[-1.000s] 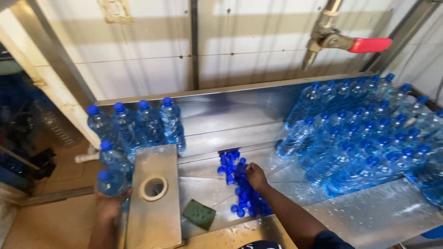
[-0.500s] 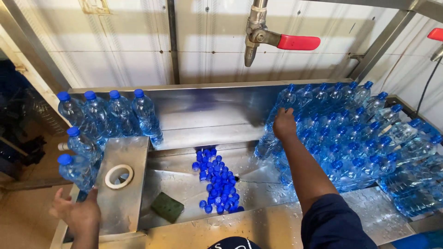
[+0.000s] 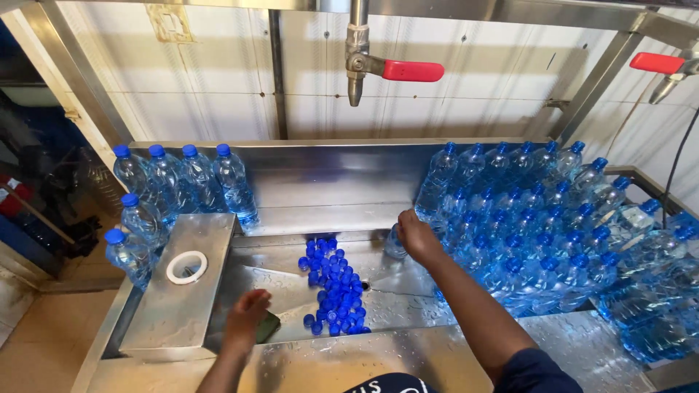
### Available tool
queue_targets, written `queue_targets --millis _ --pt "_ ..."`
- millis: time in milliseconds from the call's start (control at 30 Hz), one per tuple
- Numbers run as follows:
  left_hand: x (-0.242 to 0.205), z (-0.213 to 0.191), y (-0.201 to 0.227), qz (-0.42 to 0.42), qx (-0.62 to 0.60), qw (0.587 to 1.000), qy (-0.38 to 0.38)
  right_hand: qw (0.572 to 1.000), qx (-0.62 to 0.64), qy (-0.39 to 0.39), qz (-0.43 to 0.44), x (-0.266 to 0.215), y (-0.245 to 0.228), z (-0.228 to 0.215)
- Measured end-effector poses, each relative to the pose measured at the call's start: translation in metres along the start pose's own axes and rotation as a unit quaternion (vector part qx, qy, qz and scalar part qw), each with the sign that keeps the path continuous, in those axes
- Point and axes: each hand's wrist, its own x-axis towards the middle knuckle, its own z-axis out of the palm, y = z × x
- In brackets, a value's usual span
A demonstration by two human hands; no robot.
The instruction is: The person fills clear plastic water bottles from a wall-mounted tap, then caps them with blue lids and places them on a stainless steel counter. The process is repeated continuously for multiple bottles.
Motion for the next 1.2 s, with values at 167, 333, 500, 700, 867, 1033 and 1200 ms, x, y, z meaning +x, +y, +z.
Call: queue_targets --millis 167,333,500,700,867,1033,1200 --pt "-0.038 0.068 -0.001 -0.197 -0.153 0.965 -0.077 0.996 0.045 0.01 -0.076 -0.047 -0.061 -0.042" --pt "-0.097 0.089 0.043 -0.306 -0.237 0.911 -0.141 0.94 0.226 0.142 -0.212 -0.076 -0.079 -0.009" --pt "-0.11 0.074 0.038 -0.084 -0.15 0.985 -0.009 0.905 0.371 0.161 0.129 -0.076 -0.091 0.017" --pt "-0.113 0.007 0.096 0.356 0.192 0.914 0.005 0.691 0.64 -0.118 0.314 -0.058 -0.09 0.023" --pt "-0.116 -0.01 0.113 0.086 -0.066 0.985 0.131 0.778 0.608 -0.048 0.149 -0.06 -0.156 0.001" --pt "-0.097 -0.034 0.08 -0.044 -0.199 0.972 0.115 0.999 0.041 0.015 -0.012 -0.048 -0.16 0.006" --pt "-0.113 -0.04 0.095 -0.175 -0.181 0.967 0.047 0.899 0.007 0.177 -0.401 -0.026 -0.132 0.028"
